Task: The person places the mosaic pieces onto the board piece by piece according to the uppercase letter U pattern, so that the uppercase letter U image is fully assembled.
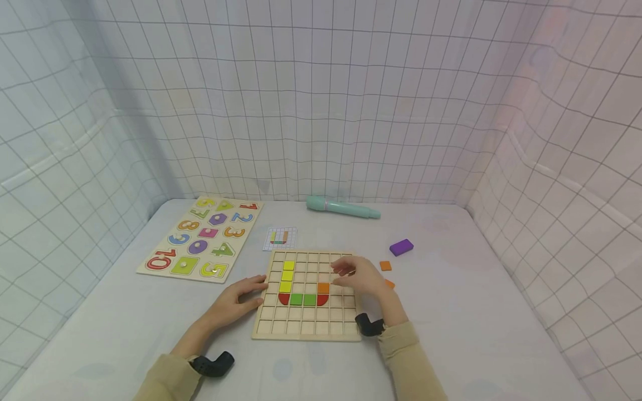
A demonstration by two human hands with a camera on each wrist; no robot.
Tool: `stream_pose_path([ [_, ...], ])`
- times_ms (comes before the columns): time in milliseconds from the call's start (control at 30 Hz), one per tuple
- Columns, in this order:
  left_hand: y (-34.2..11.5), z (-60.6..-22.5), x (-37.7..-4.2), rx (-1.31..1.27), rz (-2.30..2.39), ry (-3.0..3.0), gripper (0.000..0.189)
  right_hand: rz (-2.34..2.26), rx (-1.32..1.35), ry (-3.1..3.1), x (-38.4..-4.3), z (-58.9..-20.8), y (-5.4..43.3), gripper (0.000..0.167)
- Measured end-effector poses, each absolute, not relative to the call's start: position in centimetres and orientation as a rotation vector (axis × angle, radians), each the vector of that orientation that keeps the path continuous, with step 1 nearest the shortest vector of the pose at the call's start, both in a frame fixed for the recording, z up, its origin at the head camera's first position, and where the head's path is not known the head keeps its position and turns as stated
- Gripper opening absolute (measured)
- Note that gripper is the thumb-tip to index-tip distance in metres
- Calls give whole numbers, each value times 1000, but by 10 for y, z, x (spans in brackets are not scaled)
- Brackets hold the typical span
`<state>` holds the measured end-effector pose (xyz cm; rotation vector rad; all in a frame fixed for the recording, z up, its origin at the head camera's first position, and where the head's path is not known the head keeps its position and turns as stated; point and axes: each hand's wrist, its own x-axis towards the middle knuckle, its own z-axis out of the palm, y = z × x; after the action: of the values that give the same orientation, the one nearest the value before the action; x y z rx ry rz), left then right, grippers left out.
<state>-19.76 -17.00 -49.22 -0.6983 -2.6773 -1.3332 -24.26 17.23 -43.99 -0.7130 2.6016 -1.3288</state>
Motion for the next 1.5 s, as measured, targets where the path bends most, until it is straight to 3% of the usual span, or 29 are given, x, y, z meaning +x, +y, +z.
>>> stream_pose_path([
  [567, -169, -492, -197, -667, -1317, -2701, 37, -1438, -597, 2609, -219, -394, 216, 36],
  [1067, -169, -492, -196, -657, -1335, -2704, 37, -1517, -506, 2572, -243, -441, 249, 45],
  [1500, -169, -492, -196, -667, -1306, -2707, 36, -1531, -454, 2545, -228, -425, 250, 43],
])
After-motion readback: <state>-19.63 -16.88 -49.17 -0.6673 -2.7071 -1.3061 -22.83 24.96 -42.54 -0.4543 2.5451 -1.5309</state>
